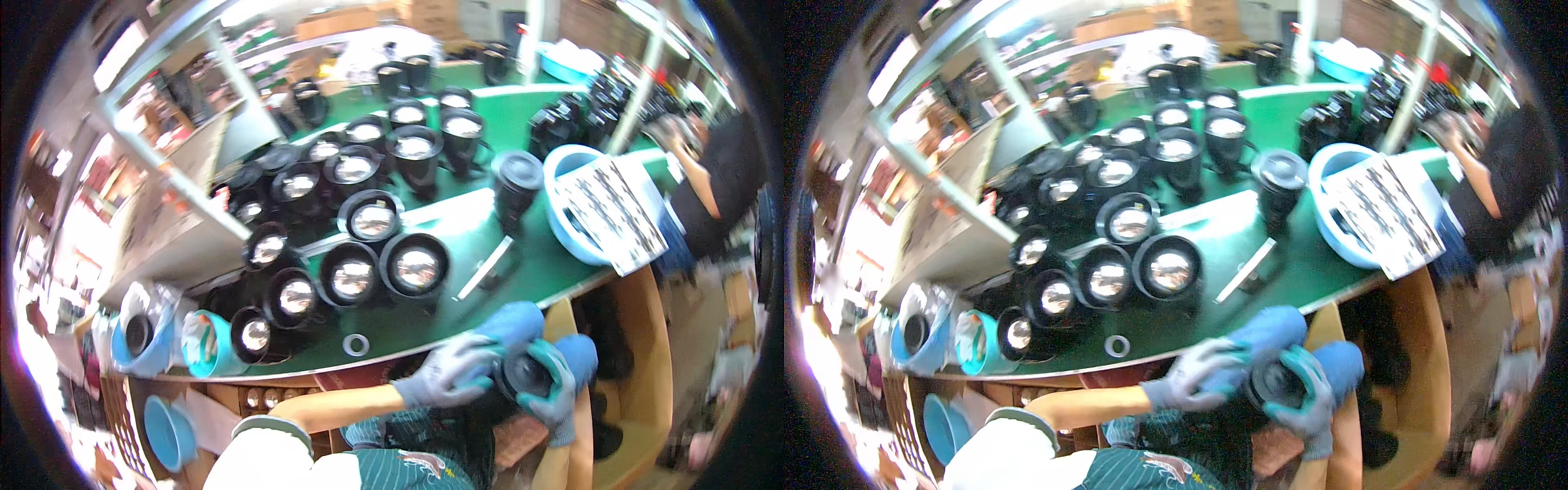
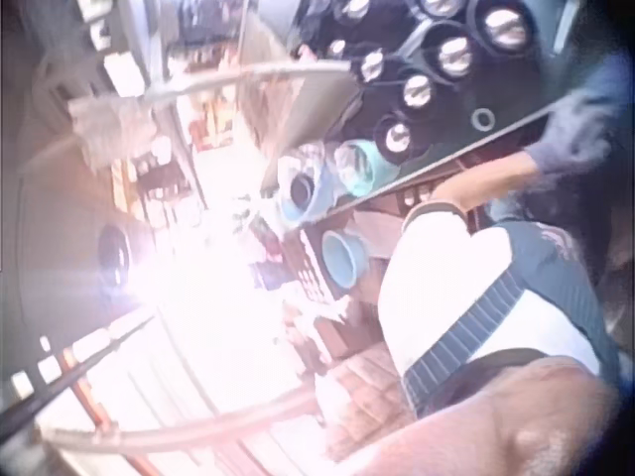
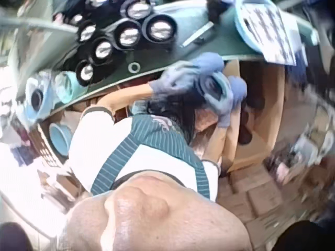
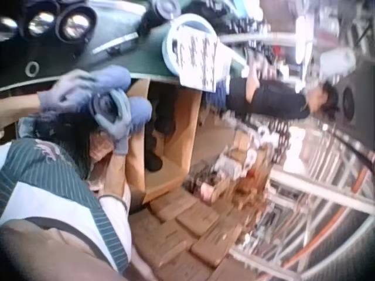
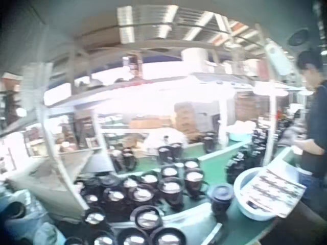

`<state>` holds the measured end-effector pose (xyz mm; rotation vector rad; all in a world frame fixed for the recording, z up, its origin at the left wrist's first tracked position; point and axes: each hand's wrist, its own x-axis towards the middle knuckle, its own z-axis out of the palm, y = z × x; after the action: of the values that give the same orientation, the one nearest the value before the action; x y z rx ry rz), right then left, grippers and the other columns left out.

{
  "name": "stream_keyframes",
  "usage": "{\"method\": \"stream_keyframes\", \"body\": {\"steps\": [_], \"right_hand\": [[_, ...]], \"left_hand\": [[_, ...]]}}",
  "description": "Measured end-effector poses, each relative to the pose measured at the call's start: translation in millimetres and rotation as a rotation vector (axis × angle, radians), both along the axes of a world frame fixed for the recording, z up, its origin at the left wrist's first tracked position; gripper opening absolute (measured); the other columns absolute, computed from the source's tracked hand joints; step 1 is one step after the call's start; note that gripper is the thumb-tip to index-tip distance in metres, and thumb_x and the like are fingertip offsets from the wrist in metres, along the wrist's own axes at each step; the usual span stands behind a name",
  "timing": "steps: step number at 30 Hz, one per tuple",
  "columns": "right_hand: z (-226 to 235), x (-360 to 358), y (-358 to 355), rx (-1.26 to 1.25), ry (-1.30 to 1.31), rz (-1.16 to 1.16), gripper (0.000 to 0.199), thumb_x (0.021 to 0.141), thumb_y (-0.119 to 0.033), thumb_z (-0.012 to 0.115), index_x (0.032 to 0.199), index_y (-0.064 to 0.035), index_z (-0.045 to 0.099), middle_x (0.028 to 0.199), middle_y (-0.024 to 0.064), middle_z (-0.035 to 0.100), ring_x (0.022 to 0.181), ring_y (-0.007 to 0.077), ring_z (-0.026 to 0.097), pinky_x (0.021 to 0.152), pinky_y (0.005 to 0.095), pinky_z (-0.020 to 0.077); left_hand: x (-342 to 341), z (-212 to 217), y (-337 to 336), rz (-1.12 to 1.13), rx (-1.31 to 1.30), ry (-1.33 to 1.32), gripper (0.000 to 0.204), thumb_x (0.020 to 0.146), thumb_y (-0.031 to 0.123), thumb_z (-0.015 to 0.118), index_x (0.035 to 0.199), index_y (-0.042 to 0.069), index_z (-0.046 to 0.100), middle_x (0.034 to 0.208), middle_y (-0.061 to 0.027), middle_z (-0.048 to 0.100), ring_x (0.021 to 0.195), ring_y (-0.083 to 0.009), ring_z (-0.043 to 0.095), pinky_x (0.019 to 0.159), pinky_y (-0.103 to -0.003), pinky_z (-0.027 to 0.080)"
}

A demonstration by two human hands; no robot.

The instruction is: The person assembles black kettles by inserting a metal rod into the base, screwing on a lid, and inspecting the interior. The person handles each kettle one at a time, places completed units on a green table, and retrieves new parts from a cardboard box.

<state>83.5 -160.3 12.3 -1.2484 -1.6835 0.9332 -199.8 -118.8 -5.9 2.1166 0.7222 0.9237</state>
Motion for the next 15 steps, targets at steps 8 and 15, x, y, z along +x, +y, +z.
{"method": "stream_keyframes", "body": {"steps": [8, 15], "right_hand": [[-32.4, -23.8, 10.3, 0.044, 0.075, 0.067, 0.054, 0.090, -0.022, 0.065, 0.136, 0.0045, 0.061, 0.140, 0.0177, 0.062, 0.135, 0.0331, 0.055, 0.117, 0.0431, 0.0389], [-17.8, -73.1, 45.2, 0.031, 0.031, 0.169, 0.054, 0.091, -0.024, 0.064, 0.136, 0.0046, 0.061, 0.140, 0.0182, 0.062, 0.135, 0.0334, 0.055, 0.117, 0.0433, 0.0390]], "left_hand": [[52.8, 20.0, -35.0, 0.111, 0.031, -0.216, 0.052, 0.092, 0.028, 0.067, 0.139, 0.009, 0.055, 0.139, -0.0190, 0.050, 0.136, -0.0392, 0.045, 0.116, -0.052, 0.034], [43.0, 51.3, -20.0, 0.147, 0.131, -0.479, 0.033, 0.096, 0.026, 0.069, 0.121, 0.006, 0.063, 0.121, -0.0234, 0.063, 0.110, -0.0445, 0.061, 0.097, -0.055, 0.049]]}}
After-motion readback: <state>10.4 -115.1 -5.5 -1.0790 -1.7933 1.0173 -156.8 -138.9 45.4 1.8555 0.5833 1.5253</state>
